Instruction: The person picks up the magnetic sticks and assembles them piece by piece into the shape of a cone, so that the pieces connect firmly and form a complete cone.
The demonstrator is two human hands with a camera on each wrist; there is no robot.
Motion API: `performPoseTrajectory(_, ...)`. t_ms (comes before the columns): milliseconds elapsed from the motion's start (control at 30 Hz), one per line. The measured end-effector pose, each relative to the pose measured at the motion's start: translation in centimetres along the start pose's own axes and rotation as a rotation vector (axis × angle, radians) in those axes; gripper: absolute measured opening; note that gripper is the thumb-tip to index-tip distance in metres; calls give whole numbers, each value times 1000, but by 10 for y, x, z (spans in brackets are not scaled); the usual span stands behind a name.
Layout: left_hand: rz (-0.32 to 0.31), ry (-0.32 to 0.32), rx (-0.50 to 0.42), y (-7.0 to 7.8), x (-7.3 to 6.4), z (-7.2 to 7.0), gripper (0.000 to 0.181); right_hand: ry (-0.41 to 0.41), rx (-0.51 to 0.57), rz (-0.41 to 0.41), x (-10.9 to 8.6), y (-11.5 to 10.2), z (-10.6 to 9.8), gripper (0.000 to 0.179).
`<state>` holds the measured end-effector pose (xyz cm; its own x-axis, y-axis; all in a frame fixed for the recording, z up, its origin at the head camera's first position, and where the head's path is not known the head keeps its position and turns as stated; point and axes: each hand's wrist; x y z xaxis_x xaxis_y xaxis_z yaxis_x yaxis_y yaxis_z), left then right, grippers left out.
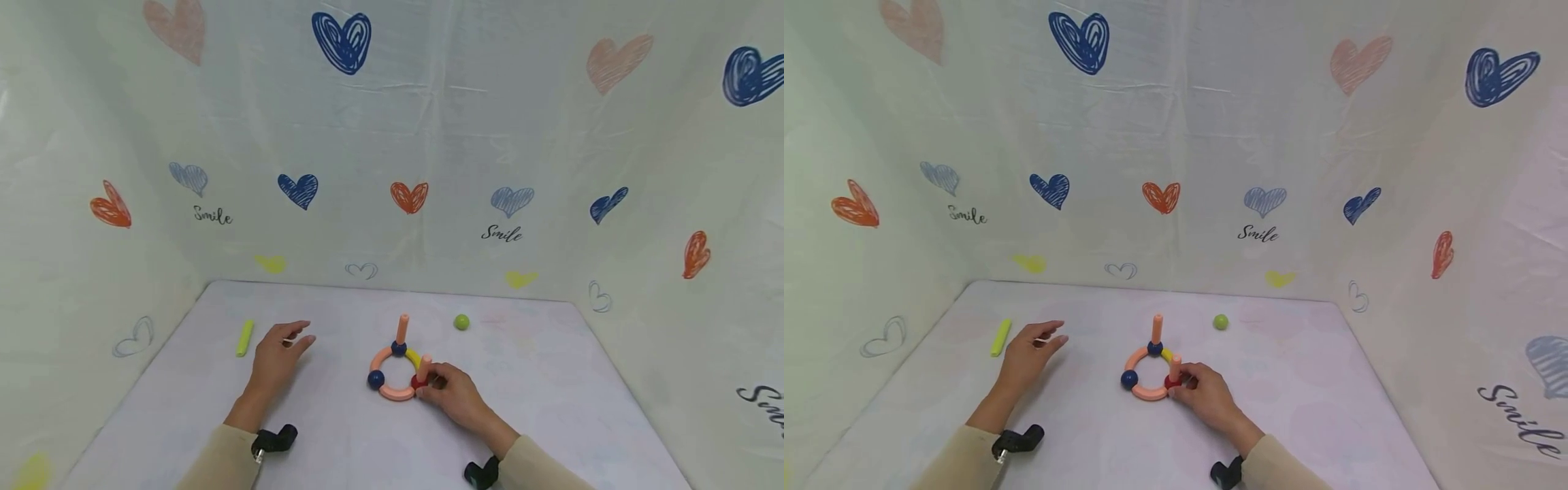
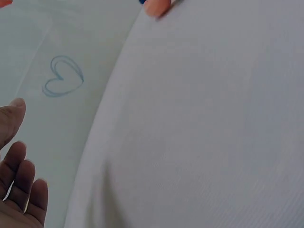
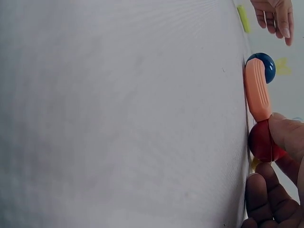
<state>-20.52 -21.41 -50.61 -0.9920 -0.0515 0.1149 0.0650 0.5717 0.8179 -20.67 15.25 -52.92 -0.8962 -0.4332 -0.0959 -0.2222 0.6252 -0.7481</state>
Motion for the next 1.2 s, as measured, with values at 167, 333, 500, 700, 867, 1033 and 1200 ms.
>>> performPoseTrajectory(167, -46, 114, -3, -16, 3, -26, 38, 7, 3, -4, 0, 1, 1, 33)
performPoseTrajectory(333, -114, 194, -21, -38, 3, -46, 40, 1, -8, 3, 1, 1, 1, 30)
performPoseTrajectory(500, -196, 209, -50, -55, 2, -58, 45, -2, -17, -7, 1, -1, 1, 30)
performPoseTrajectory(700, -250, 187, -59, -64, 1, -61, 47, 3, -22, -7, 0, -1, 1, 28)
performPoseTrajectory(867, -267, 166, -55, -67, 4, -63, 48, 5, -10, 1, 1, -1, 2, 28)
performPoseTrajectory(1033, -266, 158, -39, -69, 8, -63, 45, 10, -2, 13, 0, -2, 2, 30)
performPoseTrajectory(1200, -258, 134, 2, -70, 12, -57, 42, 9, -4, 17, 0, -3, 1, 29)
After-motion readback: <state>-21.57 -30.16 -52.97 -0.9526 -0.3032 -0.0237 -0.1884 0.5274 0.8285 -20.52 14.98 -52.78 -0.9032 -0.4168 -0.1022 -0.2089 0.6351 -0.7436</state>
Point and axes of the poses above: each hand's wrist, its own x-axis towards the middle knuckle, its own z-axis out of the palm, y = z × x, and after that the axes turned 12 degrees about -y, right-handed
